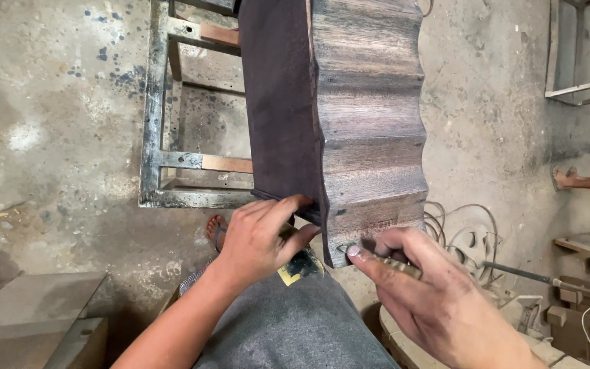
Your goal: The person applies a dark filler substance to the edges and surface of a wavy wooden board using a small scraper. They spread the filler along the board's contours and then flip the board to work on the other side.
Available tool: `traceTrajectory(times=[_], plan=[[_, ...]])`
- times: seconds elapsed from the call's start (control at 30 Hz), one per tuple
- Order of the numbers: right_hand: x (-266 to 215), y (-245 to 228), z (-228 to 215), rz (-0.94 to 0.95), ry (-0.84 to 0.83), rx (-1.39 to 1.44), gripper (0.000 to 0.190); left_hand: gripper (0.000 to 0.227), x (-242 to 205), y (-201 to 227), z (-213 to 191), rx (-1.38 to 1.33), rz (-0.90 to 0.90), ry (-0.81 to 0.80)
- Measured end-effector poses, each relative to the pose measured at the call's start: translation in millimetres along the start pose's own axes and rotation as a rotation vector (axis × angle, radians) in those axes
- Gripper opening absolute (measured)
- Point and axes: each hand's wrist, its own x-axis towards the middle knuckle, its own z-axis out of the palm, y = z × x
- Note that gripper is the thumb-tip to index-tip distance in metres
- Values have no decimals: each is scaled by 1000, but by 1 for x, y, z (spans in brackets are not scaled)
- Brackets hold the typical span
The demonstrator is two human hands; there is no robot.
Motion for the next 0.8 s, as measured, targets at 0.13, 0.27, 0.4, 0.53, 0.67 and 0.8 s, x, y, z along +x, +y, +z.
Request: traceTrajectory(times=[0.13,0.27,0.4,0.53,0.67,0.8], plan=[[2,0,-9,-13,-16,-6,38,32,0,0,-1,-17,2,-2],[11,-7,-13,15,-12,-27,34,31,0,-1,0,-21,27,18],[8,-6,-7,18,-68,-28,39,31,1,-1,-2,-19,-4,1],[19,-7,-21,45,-23,34,30,33,2,-2,-2,-23,20,0],[25,10,-22,83,152,-104,44,33,-1,-6,2,-10,17,-17],[47,18,-17,133,197,63,30,32,0,-8,4,-12,10,-34]])
